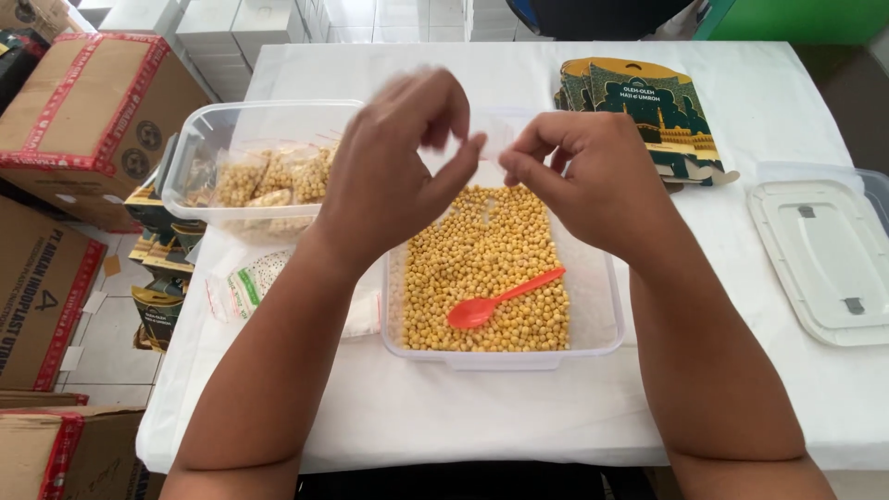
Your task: Scooping beads from a container into small plastic bags and sealing them.
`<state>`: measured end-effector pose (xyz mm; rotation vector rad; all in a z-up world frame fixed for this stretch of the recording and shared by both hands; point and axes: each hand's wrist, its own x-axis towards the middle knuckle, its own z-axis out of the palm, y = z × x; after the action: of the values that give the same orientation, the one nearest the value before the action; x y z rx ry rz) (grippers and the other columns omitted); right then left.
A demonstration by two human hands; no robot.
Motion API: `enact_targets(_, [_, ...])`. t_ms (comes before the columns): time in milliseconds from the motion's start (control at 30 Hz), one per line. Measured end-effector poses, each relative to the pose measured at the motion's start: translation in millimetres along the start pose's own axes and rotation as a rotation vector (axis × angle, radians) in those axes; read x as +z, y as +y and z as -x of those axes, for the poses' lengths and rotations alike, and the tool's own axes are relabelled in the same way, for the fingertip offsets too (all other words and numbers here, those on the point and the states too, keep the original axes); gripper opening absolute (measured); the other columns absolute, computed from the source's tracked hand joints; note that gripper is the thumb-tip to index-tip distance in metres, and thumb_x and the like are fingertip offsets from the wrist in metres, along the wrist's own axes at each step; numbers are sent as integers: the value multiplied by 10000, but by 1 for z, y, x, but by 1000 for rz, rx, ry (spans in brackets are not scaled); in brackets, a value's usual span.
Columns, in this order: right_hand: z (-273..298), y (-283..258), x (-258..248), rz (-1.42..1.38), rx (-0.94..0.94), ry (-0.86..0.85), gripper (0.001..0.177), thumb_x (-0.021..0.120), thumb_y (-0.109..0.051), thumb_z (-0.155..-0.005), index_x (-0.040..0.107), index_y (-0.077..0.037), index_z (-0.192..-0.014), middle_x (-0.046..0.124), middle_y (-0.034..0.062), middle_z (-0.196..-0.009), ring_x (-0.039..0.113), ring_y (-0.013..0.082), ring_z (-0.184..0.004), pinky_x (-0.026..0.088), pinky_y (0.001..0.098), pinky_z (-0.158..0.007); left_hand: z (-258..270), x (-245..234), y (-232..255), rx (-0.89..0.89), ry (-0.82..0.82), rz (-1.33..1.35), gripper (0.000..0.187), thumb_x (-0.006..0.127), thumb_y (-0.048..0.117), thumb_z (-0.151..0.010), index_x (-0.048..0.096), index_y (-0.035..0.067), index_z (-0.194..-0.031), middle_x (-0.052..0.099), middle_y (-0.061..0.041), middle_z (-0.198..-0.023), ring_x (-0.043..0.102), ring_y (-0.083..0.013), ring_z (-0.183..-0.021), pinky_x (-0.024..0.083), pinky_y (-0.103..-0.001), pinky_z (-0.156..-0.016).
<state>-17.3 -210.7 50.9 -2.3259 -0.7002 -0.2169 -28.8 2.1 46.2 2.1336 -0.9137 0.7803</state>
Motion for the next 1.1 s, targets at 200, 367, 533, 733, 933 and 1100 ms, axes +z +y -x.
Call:
enact_targets(200, [2,5,9,-12,-82,20,222,695,-243,-1021,653,-133,-833,623,-35,-699,523,96,-647,414,288,-617,3,11,-2,-190,-209,285,306,587,300,-1047,438,137,-835,458,36,-714,382,-113,-636,352,-286,-589])
enact_targets(367, [2,3,9,-32,-117,11,254,730,-261,-1025,614,-125,-843,606,-20,-748,505,121,-701,411,305,-645,4,13,-4,-220,-213,324,285,523,246,-1057,407,137,-820,382,40,-669,318,-103,-605,306,-295,-582])
enact_targets(533, [1,3,9,-88,-115,-41,240,741,-222,-1001,600,-125,-834,632,-10,-782,547,127,-725,435,303,-664,5,14,-6,-291,-234,453,207,457,144,-1025,462,131,-819,401,28,-678,337,-101,-622,294,-285,-569])
enact_targets(733, [1,6,8,-228,-166,-58,223,619,-257,-1046,559,-134,-870,582,-32,-788,527,108,-753,438,287,-732,3,14,-5,-263,-223,649,185,415,179,-1059,439,147,-879,461,7,-745,439,-111,-704,413,-273,-676])
enact_targets(933, [0,0,9,-283,-151,20,206,551,-172,-1030,626,-93,-855,647,2,-812,578,107,-767,451,285,-741,4,17,-2,-196,-151,556,182,435,177,-1057,423,128,-882,498,-3,-779,447,-123,-710,411,-290,-665])
enact_targets(1100, [0,4,9,-178,-197,25,115,572,-116,-997,617,-94,-894,608,-6,-809,549,117,-763,435,299,-729,4,17,0,-159,-152,448,170,392,134,-1038,417,104,-872,465,-18,-743,395,-147,-689,355,-318,-637])
